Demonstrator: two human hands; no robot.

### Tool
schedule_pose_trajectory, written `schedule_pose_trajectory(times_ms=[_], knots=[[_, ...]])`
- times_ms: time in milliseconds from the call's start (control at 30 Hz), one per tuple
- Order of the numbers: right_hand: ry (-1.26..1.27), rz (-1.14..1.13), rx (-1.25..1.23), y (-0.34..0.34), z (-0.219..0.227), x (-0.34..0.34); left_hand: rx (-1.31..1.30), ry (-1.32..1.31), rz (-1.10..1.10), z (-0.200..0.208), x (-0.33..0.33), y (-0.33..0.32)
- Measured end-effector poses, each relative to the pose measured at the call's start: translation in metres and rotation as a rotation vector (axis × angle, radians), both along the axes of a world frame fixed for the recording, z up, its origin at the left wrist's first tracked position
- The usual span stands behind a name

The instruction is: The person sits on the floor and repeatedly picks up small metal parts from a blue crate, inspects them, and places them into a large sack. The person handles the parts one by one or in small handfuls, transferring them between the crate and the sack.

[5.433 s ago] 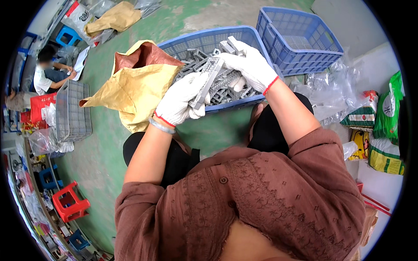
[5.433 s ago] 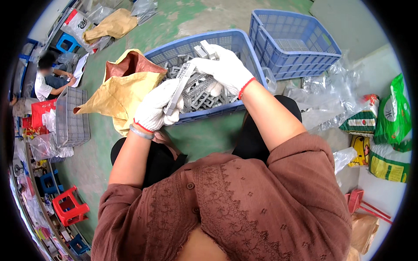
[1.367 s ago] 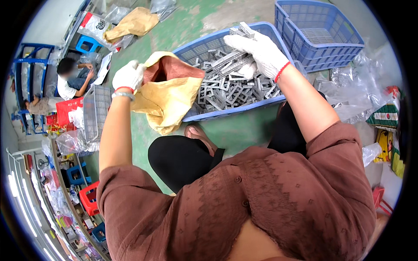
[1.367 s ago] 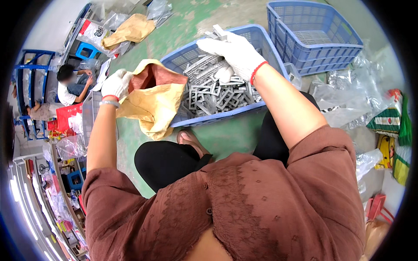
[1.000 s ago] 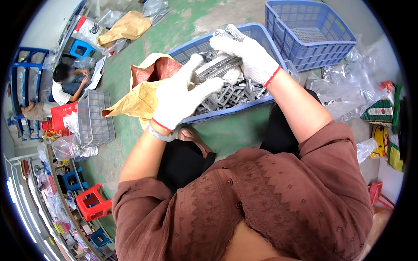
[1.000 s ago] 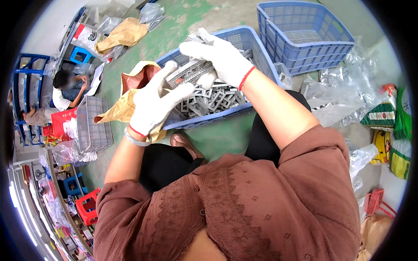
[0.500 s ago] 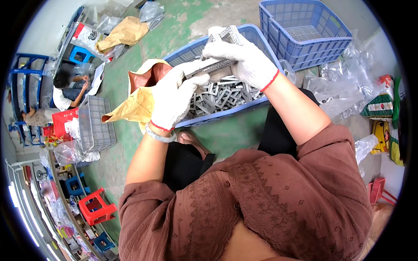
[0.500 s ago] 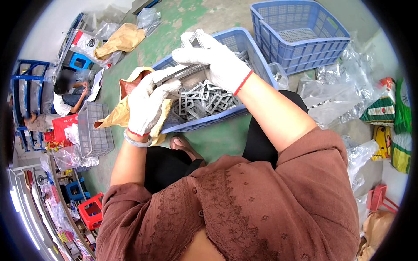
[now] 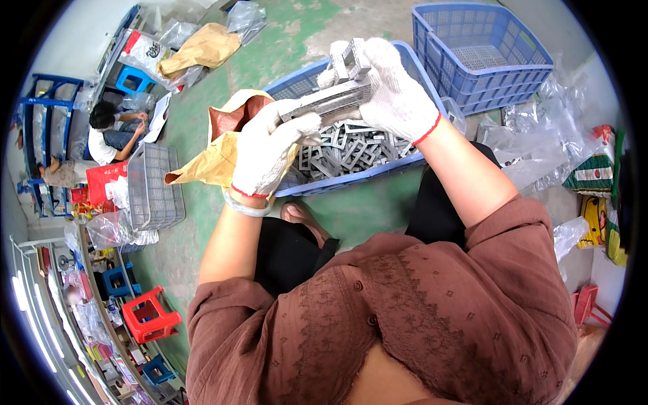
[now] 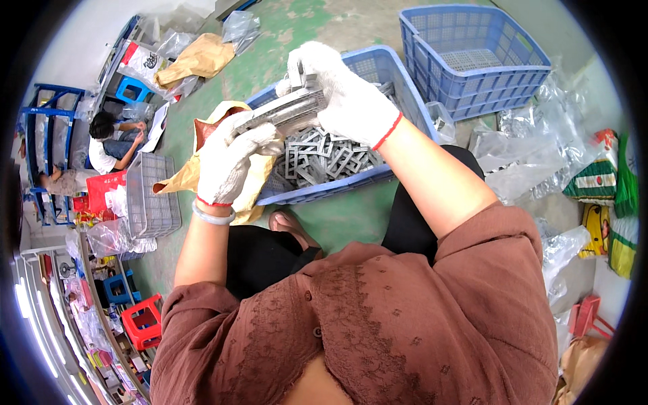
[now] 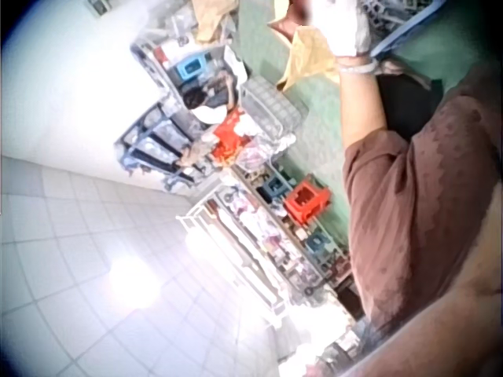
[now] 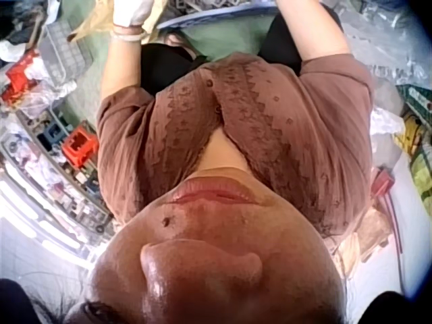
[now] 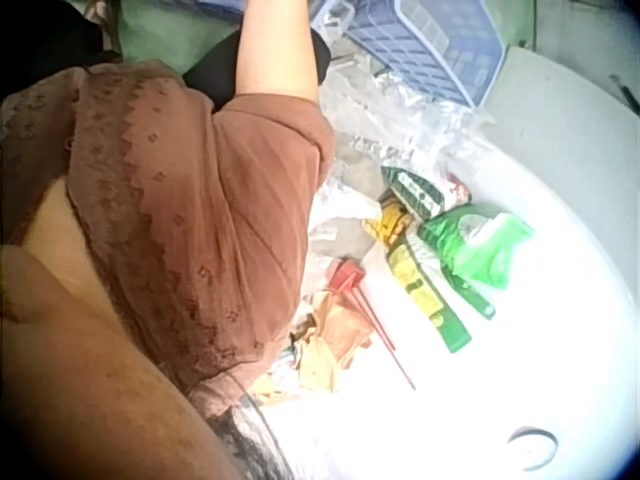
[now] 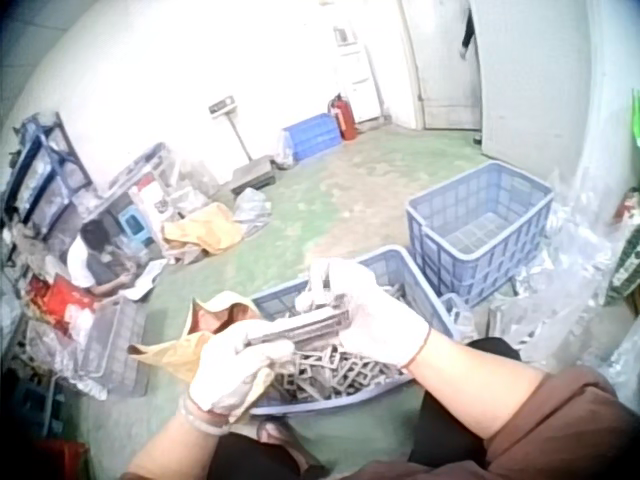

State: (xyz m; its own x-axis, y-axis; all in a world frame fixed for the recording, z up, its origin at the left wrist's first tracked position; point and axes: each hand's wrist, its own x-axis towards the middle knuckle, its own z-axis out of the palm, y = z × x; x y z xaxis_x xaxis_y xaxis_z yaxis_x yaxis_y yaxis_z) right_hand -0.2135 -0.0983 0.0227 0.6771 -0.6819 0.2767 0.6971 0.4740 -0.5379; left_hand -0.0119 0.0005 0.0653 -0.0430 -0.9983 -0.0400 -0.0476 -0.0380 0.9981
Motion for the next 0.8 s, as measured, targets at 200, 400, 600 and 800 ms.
schedule_pose_trajectory(times_ms=[200,400,600,800], knots=[[-0.016,-0.037,0.249,-0.004,-0.006,0.008,0.08,0.084,-0.024,-0.005,0.003,0.002],[0.17,-0.282,0.101,-0.005,-0.01,0.004,0.048,-0.064,-0.02,0.003,0.006,0.009],[0.302,-0.282,0.225,-0.019,-0.018,-0.01,-0.091,-0.11,0.059,0.003,0.002,0.016],[0.341,-0.18,0.18,0.004,-0.006,-0.003,-0.229,-0.102,0.112,-0.003,0.007,0.013]])
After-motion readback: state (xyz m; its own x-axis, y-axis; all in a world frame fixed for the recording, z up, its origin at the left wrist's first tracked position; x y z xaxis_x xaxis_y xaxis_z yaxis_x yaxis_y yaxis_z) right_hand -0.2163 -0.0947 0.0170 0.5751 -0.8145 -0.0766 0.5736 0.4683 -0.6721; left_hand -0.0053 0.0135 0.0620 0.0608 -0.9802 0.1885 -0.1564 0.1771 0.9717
